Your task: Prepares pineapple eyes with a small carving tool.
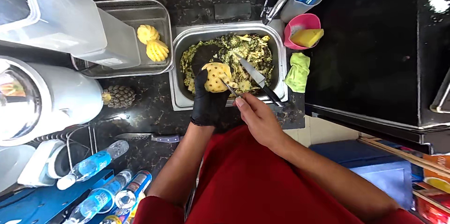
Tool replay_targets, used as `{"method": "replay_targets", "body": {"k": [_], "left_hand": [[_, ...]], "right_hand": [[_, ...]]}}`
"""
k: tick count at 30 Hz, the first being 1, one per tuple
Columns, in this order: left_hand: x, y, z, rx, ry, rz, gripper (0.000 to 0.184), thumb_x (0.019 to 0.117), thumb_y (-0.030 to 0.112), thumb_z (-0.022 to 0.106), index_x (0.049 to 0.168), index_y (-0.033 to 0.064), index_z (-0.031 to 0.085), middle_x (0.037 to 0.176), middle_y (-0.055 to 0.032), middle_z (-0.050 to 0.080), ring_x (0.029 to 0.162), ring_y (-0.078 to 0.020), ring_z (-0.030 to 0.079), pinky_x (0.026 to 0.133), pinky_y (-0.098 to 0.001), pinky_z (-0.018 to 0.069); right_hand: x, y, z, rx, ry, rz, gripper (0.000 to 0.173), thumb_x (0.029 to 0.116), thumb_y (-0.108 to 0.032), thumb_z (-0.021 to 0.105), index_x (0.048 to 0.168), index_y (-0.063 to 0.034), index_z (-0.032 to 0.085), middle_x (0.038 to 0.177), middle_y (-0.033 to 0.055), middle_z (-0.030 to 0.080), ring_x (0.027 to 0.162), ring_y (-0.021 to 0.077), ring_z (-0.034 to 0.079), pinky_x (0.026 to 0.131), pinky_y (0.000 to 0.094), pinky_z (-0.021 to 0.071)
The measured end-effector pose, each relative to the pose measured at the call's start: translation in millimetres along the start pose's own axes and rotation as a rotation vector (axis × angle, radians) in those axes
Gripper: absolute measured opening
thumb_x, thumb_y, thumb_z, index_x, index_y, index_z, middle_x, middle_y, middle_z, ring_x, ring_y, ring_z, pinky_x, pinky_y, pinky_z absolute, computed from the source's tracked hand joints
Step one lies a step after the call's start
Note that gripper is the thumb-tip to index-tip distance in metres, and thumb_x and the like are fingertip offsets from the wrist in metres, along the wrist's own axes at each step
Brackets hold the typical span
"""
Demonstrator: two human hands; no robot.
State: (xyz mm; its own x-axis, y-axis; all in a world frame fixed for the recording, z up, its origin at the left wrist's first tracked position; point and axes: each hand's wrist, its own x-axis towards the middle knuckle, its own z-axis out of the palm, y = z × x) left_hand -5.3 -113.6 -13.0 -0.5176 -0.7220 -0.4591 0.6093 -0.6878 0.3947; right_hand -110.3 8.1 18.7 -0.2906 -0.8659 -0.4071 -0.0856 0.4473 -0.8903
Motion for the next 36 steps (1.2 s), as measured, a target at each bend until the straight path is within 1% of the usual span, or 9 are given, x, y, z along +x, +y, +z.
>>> {"method": "replay_targets", "body": {"k": [2,5,10,16,23,25,28,33,36], "left_hand": [[-5,-3,10,0.038,0.012,0.067,0.028,0.0995,0.033,0.052,0.123,0.0176,0.050,0.106,-0.0047,0.066,0.097,-0.0163,0.068,0.082,-0.0363,0.0601],[-1,-9,-12,-0.026,-0.119,0.113,0.038,0.0892,0.032,0.074,0.119,0.0137,0.060,0.109,-0.0080,0.070,0.103,-0.0183,0.069,0.093,-0.0390,0.0583],[5,-9,-41,0.066,-0.185,0.198,0.057,0.0840,0.023,0.081,0.130,0.0103,0.051,0.113,-0.0126,0.069,0.102,-0.0231,0.070,0.090,-0.0444,0.0598],[12,17,-53,0.317,-0.352,0.203,0.067,0.0803,0.023,0.085,0.136,0.0164,0.049,0.123,-0.0077,0.065,0.106,-0.0205,0.067,0.089,-0.0409,0.0600],[8,32,-51,0.474,-0.317,0.205,0.062,0.0784,0.016,0.079,0.133,0.0222,0.051,0.120,0.0009,0.068,0.105,-0.0141,0.068,0.088,-0.0359,0.0606],[8,31,-54,0.478,-0.342,0.199,0.068,0.0789,0.019,0.082,0.137,0.0197,0.048,0.122,-0.0011,0.066,0.106,-0.0153,0.067,0.089,-0.0369,0.0601],[6,27,-55,0.572,-0.372,0.176,0.070,0.0742,0.015,0.082,0.136,0.0157,0.049,0.124,-0.0031,0.065,0.108,-0.0160,0.066,0.090,-0.0350,0.0583],[10,34,-56,0.642,-0.409,0.224,0.070,0.0744,0.019,0.083,0.136,0.0154,0.050,0.124,-0.0004,0.064,0.110,-0.0138,0.065,0.093,-0.0336,0.0579],[15,42,-58,0.743,-0.495,0.204,0.073,0.0713,0.019,0.082,0.136,0.0119,0.050,0.126,-0.0053,0.064,0.112,-0.0177,0.064,0.095,-0.0359,0.0567]], "right_hand": [[1,-1,2,0.009,0.013,-0.029,0.035,0.1099,-0.037,0.042,0.108,-0.0138,0.067,0.062,-0.0049,0.044,0.052,0.0075,0.044,0.050,0.0263,0.0400],[0,-5,-1,-0.027,-0.014,-0.022,0.036,0.1101,-0.040,0.040,0.108,-0.0155,0.067,0.062,-0.0052,0.044,0.052,0.0074,0.044,0.049,0.0261,0.0401],[-5,-5,-3,0.014,-0.055,0.004,0.037,0.1103,-0.038,0.040,0.109,-0.0147,0.068,0.064,-0.0047,0.046,0.052,0.0077,0.044,0.050,0.0261,0.0402],[-6,-14,-8,-0.014,-0.118,0.045,0.038,0.1102,-0.039,0.039,0.105,-0.0159,0.069,0.064,-0.0052,0.047,0.053,0.0077,0.044,0.050,0.0261,0.0395],[-6,-20,-1,0.050,-0.139,0.071,0.038,0.1107,-0.037,0.039,0.106,-0.0140,0.069,0.063,-0.0043,0.046,0.051,0.0075,0.043,0.048,0.0249,0.0382],[-6,-21,-1,-0.038,-0.125,0.057,0.037,0.1101,-0.041,0.040,0.104,-0.0166,0.067,0.063,-0.0057,0.045,0.053,0.0067,0.044,0.050,0.0257,0.0396],[-2,-27,-4,0.092,-0.163,0.120,0.039,0.1113,-0.035,0.039,0.108,-0.0111,0.070,0.063,-0.0032,0.046,0.049,0.0066,0.041,0.046,0.0223,0.0363],[-5,-27,-12,-0.050,-0.152,0.114,0.039,0.1096,-0.042,0.041,0.106,-0.0164,0.070,0.064,-0.0045,0.047,0.052,0.0085,0.043,0.050,0.0264,0.0390],[-6,-22,-16,-0.033,-0.173,0.095,0.039,0.1097,-0.040,0.041,0.106,-0.0148,0.071,0.063,-0.0054,0.047,0.051,0.0071,0.042,0.049,0.0249,0.0380]]}}
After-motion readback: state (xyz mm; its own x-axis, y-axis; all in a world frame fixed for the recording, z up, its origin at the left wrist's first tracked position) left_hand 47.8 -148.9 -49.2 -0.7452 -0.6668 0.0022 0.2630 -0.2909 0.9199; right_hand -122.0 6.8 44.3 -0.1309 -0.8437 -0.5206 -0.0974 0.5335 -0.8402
